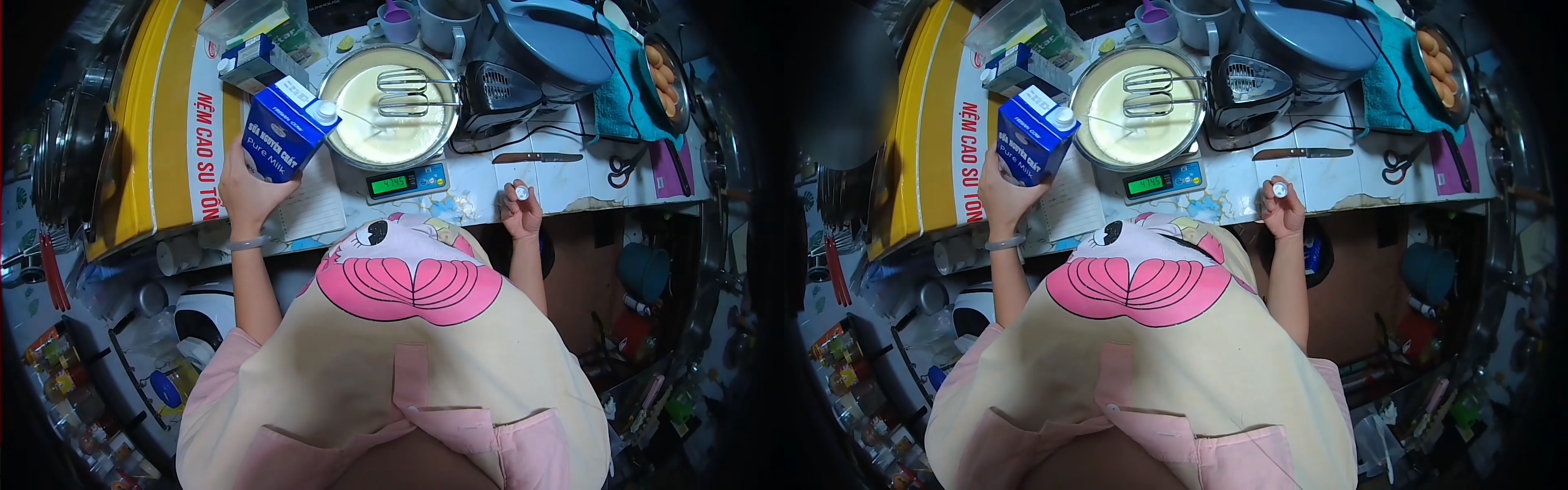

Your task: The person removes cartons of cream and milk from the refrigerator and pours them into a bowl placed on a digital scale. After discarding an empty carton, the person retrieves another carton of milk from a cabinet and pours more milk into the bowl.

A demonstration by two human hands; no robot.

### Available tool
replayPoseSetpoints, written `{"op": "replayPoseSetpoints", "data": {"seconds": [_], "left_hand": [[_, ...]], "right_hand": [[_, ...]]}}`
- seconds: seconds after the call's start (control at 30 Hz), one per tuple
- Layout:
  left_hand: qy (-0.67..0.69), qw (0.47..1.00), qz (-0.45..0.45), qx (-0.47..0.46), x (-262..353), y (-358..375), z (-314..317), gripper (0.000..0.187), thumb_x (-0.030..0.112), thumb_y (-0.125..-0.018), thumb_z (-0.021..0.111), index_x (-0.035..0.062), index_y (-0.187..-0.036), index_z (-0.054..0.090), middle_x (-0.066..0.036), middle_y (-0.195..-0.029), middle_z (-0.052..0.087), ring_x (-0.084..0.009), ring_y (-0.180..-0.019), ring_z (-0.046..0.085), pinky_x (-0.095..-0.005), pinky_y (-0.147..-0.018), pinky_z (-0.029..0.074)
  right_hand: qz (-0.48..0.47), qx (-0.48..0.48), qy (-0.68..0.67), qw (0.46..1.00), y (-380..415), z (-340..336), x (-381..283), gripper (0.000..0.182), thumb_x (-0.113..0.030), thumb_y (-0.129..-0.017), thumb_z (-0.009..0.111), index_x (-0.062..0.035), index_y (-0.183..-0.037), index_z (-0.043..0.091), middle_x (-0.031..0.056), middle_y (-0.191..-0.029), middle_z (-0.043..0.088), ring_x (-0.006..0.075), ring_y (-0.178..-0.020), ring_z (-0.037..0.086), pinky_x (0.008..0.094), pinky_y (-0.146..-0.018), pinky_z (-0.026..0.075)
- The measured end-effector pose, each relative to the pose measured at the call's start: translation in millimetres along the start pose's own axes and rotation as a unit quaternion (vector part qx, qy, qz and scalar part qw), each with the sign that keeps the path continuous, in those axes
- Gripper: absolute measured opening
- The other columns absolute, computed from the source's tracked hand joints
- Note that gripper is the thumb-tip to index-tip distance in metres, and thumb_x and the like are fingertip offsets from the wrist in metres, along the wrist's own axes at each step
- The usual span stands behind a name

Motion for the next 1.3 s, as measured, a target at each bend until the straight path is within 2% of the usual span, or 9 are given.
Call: {"op": "replayPoseSetpoints", "data": {"seconds": [0.17,0.27,0.77,0.87,0.93,1.0,1.1,1.27,1.3], "left_hand": [[0.129,0.99,-0.048,-0.006,-6.9,2.9,9.6,0.092,0.034,-0.05,0.089,-0.0012,-0.125,0.047,-0.016,-0.113,0.06,-0.0262,-0.097,0.065,-0.0359,-0.079,0.054],[0.321,0.944,-0.074,-0.001,-7.4,4.6,16.4,0.092,0.027,-0.054,0.091,-0.0039,-0.127,0.044,-0.017,-0.115,0.059,-0.0245,-0.099,0.064,-0.0351,-0.082,0.054],[0.404,0.908,-0.105,0.034,-19.9,24.2,12.6,0.09,0.02,-0.056,0.091,-0.0033,-0.129,0.042,-0.015,-0.114,0.058,-0.0225,-0.099,0.063,-0.0316,-0.082,0.055],[0.435,0.891,-0.123,0.041,-18.8,35.1,16.8,0.09,0.019,-0.055,0.091,-0.0017,-0.128,0.043,-0.014,-0.114,0.058,-0.0218,-0.1,0.062,-0.0322,-0.084,0.053],[0.458,0.877,-0.144,0.038,-21.8,45.5,24.6,0.09,0.018,-0.054,0.092,0.0002,-0.128,0.043,-0.013,-0.116,0.057,-0.0211,-0.101,0.061,-0.0333,-0.088,0.052],[0.452,0.879,-0.147,0.043,-27.8,59.4,37.5,0.09,0.017,-0.054,0.092,0.0008,-0.128,0.043,-0.012,-0.117,0.056,-0.0209,-0.101,0.06,-0.034,-0.09,0.051],[0.441,0.883,-0.15,0.05,-41.0,77.9,62.5,0.091,0.016,-0.053,0.092,0.0021,-0.128,0.042,-0.012,-0.119,0.055,-0.0206,-0.102,0.06,-0.0355,-0.093,0.049],[0.409,0.9,-0.138,0.065,-45.1,93.4,76.9,0.096,0.016,-0.054,0.091,0.0035,-0.132,0.036,-0.011,-0.121,0.053,-0.0216,-0.105,0.06,-0.0362,-0.094,0.049],[0.403,0.904,-0.125,0.066,-41.0,92.8,73.9,0.097,0.017,-0.054,0.091,0.0039,-0.132,0.035,-0.011,-0.122,0.053,-0.0219,-0.105,0.06,-0.0363,-0.094,0.049]], "right_hand": [[0.0,-0.004,-0.003,1.0,-0.7,0.2,0.1,0.037,-0.031,-0.101,0.046,-0.0007,-0.119,0.056,0.011,-0.091,0.051,0.0163,-0.071,0.056,0.0268,-0.066,0.056],[0.002,-0.002,-0.005,1.0,-0.2,-1.4,-0.4,0.037,-0.031,-0.101,0.045,-0.0006,-0.119,0.056,0.011,-0.091,0.051,0.0165,-0.071,0.056,0.0272,-0.066,0.056],[0.015,-0.002,0.005,1.0,-1.8,3.6,-1.5,0.037,-0.032,-0.101,0.044,-0.0008,-0.119,0.056,0.0105,-0.093,0.051,0.0164,-0.073,0.056,0.028,-0.067,0.057],[0.028,0.037,0.023,0.999,-3.3,13.4,-0.2,0.036,-0.032,-0.101,0.046,-0.0002,-0.112,0.059,0.0104,-0.085,0.054,0.0154,-0.066,0.056,0.0273,-0.061,0.055],[0.069,-0.029,0.089,0.993,-10.6,39.2,-2.9,0.037,-0.034,-0.1,0.047,0.0005,-0.11,0.059,0.0098,-0.082,0.053,0.0147,-0.062,0.055,0.0267,-0.057,0.053],[0.136,-0.153,0.209,0.956,-23.4,88.7,-2.2,0.04,-0.037,-0.099,0.05,0.0019,-0.104,0.059,0.0087,-0.075,0.052,0.0131,-0.054,0.053,0.0255,-0.05,0.049],[0.161,-0.181,0.362,0.9,-57.4,177.2,18.7,0.038,-0.034,-0.096,0.056,0.0036,-0.098,0.063,0.0109,-0.073,0.057,0.0133,-0.048,0.054,0.0248,-0.043,0.046],[0.195,-0.159,0.509,0.823,-114.4,288.6,93.1,0.017,-0.009,-0.09,0.063,0.0019,-0.103,0.065,0.0075,-0.085,0.062,0.0126,-0.071,0.064,0.025,-0.055,0.049],[0.111,-0.204,0.613,0.755,-126.7,299.7,107.3,0.017,-0.006,-0.088,0.064,0.001,-0.104,0.065,0.0073,-0.087,0.062,0.0145,-0.076,0.064,0.027,-0.059,0.05]]}}
Point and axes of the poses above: each hand's wrist, its own y-axis away from the middle knuckle, its own z-axis out of the palm, x = y × z, the point moved 1 cm from there along -y, towards the middle knuckle
